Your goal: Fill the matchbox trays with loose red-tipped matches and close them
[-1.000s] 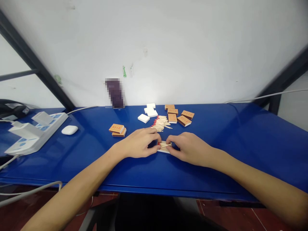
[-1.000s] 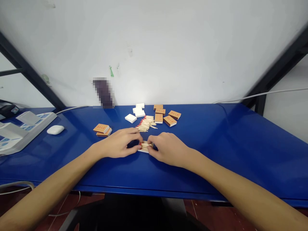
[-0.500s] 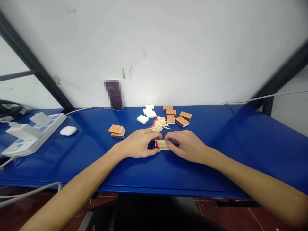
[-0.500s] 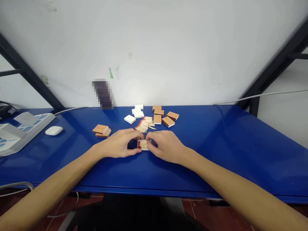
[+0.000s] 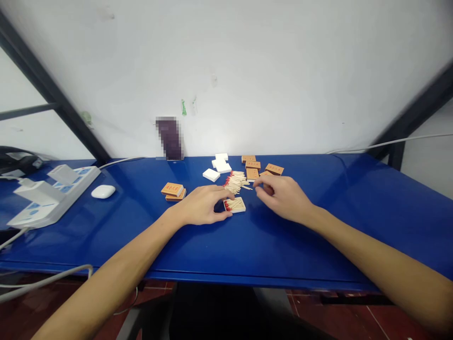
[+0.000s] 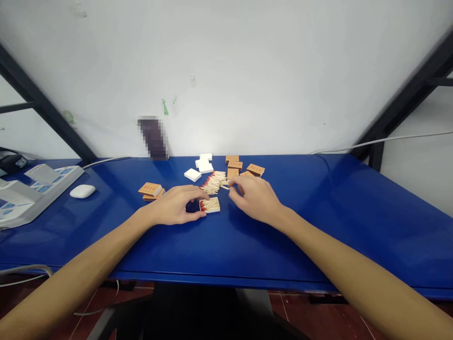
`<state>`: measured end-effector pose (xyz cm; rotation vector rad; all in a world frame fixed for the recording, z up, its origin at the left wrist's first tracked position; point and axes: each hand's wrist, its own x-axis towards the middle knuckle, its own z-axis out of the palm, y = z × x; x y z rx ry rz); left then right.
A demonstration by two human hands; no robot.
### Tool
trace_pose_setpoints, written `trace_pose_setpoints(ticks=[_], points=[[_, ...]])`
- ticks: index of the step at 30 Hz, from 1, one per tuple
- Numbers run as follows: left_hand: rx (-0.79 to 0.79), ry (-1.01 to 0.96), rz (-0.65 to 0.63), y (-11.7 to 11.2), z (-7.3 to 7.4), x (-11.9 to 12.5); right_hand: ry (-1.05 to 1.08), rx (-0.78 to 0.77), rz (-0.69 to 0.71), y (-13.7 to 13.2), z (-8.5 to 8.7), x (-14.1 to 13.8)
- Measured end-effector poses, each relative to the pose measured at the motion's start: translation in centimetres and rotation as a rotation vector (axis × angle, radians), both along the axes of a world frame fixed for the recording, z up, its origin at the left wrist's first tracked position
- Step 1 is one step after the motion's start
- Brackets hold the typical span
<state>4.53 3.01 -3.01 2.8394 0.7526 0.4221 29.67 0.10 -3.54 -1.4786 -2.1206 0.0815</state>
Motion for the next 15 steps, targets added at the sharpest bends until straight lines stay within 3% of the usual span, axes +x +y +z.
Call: trace_pose_setpoints(ticks=[6, 11, 15], points=[[-0.006, -0.024, -0.048, -0.6, 0.1, 0.4, -0.095, 0.025, -0.12, 2.6, -0.2, 3.2], [0.04, -0.004, -0.041, -0.7, 0.1, 0.4, -0.231, 0.055, -0.232, 2.9, -1.2, 3.5], [0.05, 0.011, -0.034, -0.6, 0.2, 0.4, -0.244, 0.005, -0.2, 3.2, -2.1, 3.8]])
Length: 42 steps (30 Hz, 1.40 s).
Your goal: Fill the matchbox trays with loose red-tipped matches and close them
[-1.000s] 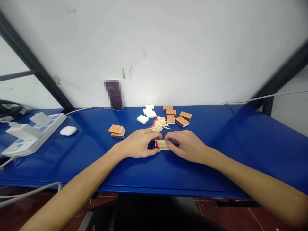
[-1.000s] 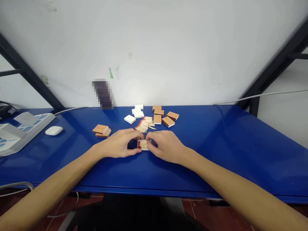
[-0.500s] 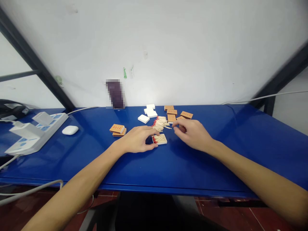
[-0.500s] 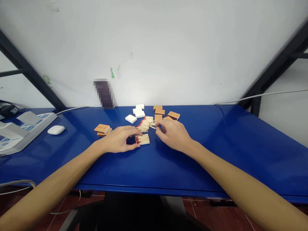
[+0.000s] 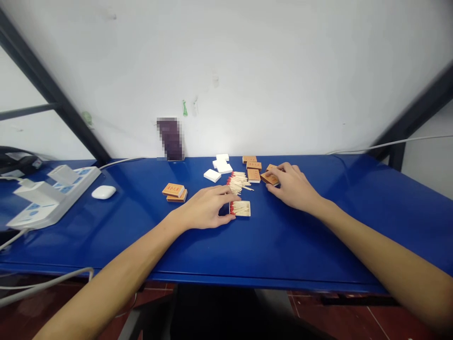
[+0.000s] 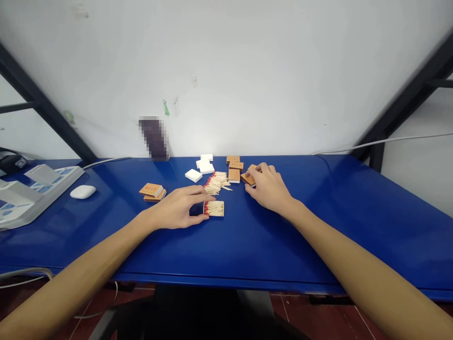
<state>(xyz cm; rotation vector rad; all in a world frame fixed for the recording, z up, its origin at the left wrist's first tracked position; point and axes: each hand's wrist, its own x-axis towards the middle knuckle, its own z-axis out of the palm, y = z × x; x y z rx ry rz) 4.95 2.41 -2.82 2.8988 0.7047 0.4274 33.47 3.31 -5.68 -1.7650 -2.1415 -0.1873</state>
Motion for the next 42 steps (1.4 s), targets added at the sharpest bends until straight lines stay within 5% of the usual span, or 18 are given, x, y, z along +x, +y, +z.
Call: trace_pose_setpoints(ticks=[5, 10, 16, 23, 42], points=[[-0.02, 0.043, 0.011, 0.1, 0.1, -0.1, 0.132, -0.03, 0.062, 0.5, -0.7, 0.4], [-0.022, 0.073, 0.073, 0.3, 0.1, -0.3, 0.215, 0.107, 0.041, -0.6, 0.8, -0.8], [-0.008, 0.077, 0.126, 0.5, -0.1, -0.3, 0.218, -0.084, 0.484, -3.1, 2.4, -2.8], [-0.054, 0.082, 0.155, 0.6, 0.2, -0.4, 0.25, -0.233, 0.627, -4.1, 1.5, -3.7], [-0.107, 0.07, 0.088, 0.5, 0.6, -0.8, 0.293, -0.195, 0.641, -4.0, 1.0, -4.6]])
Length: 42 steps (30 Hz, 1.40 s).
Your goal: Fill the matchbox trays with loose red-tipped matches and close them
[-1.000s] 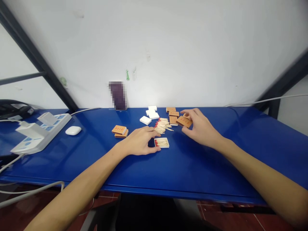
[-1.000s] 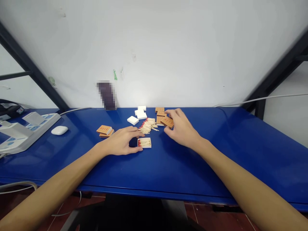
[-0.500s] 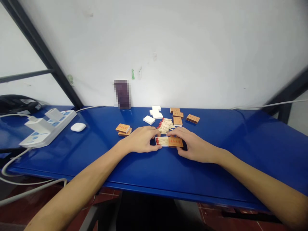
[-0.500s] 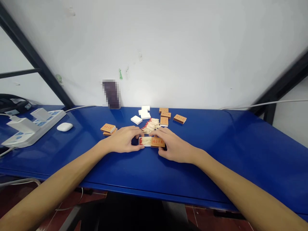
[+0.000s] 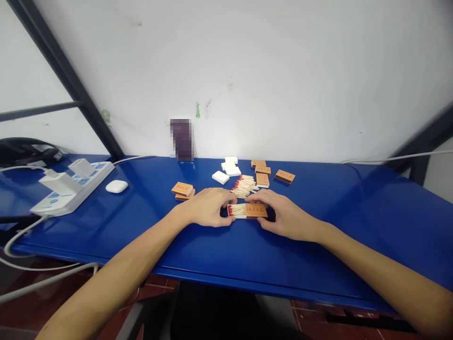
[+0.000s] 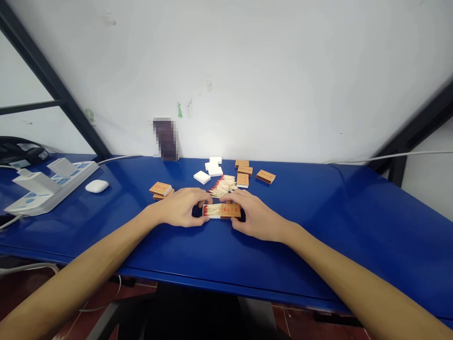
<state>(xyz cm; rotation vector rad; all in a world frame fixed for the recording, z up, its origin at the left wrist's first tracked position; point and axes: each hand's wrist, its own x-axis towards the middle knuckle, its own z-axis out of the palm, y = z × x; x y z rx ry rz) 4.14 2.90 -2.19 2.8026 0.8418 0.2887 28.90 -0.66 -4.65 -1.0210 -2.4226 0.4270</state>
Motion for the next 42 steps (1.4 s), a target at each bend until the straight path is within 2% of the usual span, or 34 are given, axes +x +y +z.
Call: trace_pose_setpoints(ticks=[5, 14, 19, 24, 28, 31, 36, 39, 42], points=[[-0.035, -0.003, 0.005, 0.0, -0.3, 0.1, 0.022, -0.012, 0.038, 0.0, 0.0, 0.0], [-0.199, -0.189, -0.065, -0.4, -1.0, 0.8, 0.099, -0.026, 0.093, -1.1, 0.3, -1.1], [-0.219, -0.243, -0.083, -0.4, -1.3, 0.8, 0.114, -0.017, 0.104, -1.0, 0.2, -1.2], [-0.106, -0.213, -0.048, -0.3, -1.7, 0.9, 0.111, -0.007, 0.109, -0.9, 0.1, -1.2], [-0.07, -0.194, -0.07, -0.3, -1.6, 0.8, 0.113, -0.008, 0.107, -0.8, -0.1, -1.1], [-0.032, -0.153, -0.069, -0.3, -1.3, 0.5, 0.129, -0.015, 0.123, -0.9, -0.1, -1.2], [0.144, -0.185, -0.049, 0.0, 0.0, -0.1, 0.109, -0.019, 0.107, -1.0, 0.0, -1.4], [0.294, -0.304, 0.02, 0.8, 1.0, -1.4, 0.085, -0.002, 0.1, -1.0, 0.0, -1.1], [0.433, -0.347, 0.144, 2.3, 1.7, -4.1, 0.093, -0.016, 0.12, -1.1, -0.2, -1.3]])
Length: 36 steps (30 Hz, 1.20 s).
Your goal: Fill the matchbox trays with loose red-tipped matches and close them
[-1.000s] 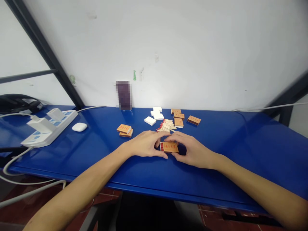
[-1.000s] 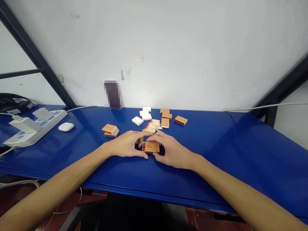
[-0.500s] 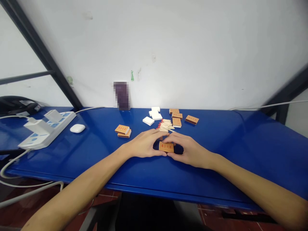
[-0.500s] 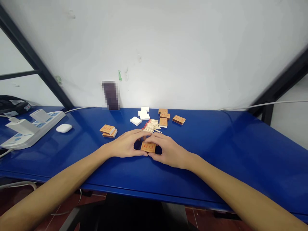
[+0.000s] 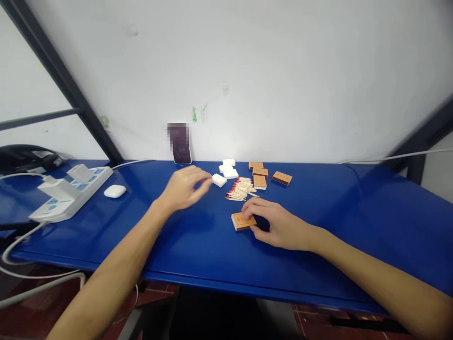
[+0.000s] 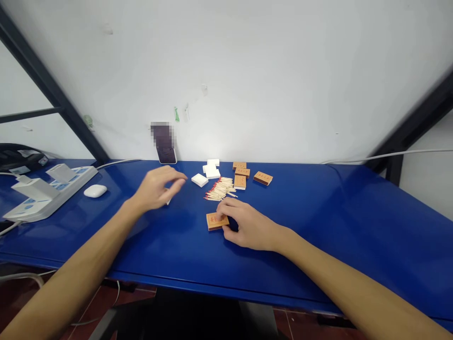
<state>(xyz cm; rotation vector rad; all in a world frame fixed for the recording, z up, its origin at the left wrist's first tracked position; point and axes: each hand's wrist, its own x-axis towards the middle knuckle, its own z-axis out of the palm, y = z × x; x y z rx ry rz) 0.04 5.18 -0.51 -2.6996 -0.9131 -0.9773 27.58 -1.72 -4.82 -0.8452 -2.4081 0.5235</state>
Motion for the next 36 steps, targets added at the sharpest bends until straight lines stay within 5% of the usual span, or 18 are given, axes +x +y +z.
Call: trace_pose_setpoints(ticks=[5, 9, 12, 19, 23, 27, 32, 36], points=[[-0.075, -0.262, 0.346, 2.5, 0.0, -5.7, 0.066, 0.051, 0.108, -0.6, -0.5, -3.9], [-0.243, -0.356, 0.466, 3.9, -1.3, -8.4, -0.081, 0.259, 0.153, 0.2, -0.5, -9.3], [-0.407, -0.271, 0.447, 4.5, -2.4, -8.8, -0.191, 0.406, 0.09, 1.9, -0.4, -12.6], [-0.417, -0.089, 0.366, 4.3, -3.4, -7.5, -0.191, 0.505, -0.008, 3.9, -0.6, -15.1], [-0.42, -0.111, 0.361, 4.1, -3.2, -7.4, -0.174, 0.505, 0.029, 2.9, -0.2, -13.2], [-0.432, -0.117, 0.351, 4.0, -3.3, -7.1, -0.136, 0.5, 0.046, 2.8, -0.5, -7.4], [-0.464, -0.168, 0.323, 3.9, -3.5, -6.7, 0.0, 0.39, -0.215, 4.0, -1.1, 0.6], [-0.492, -0.263, 0.34, 4.0, -3.5, -6.9, 0.024, 0.243, -0.41, 4.4, -0.7, 1.9]])
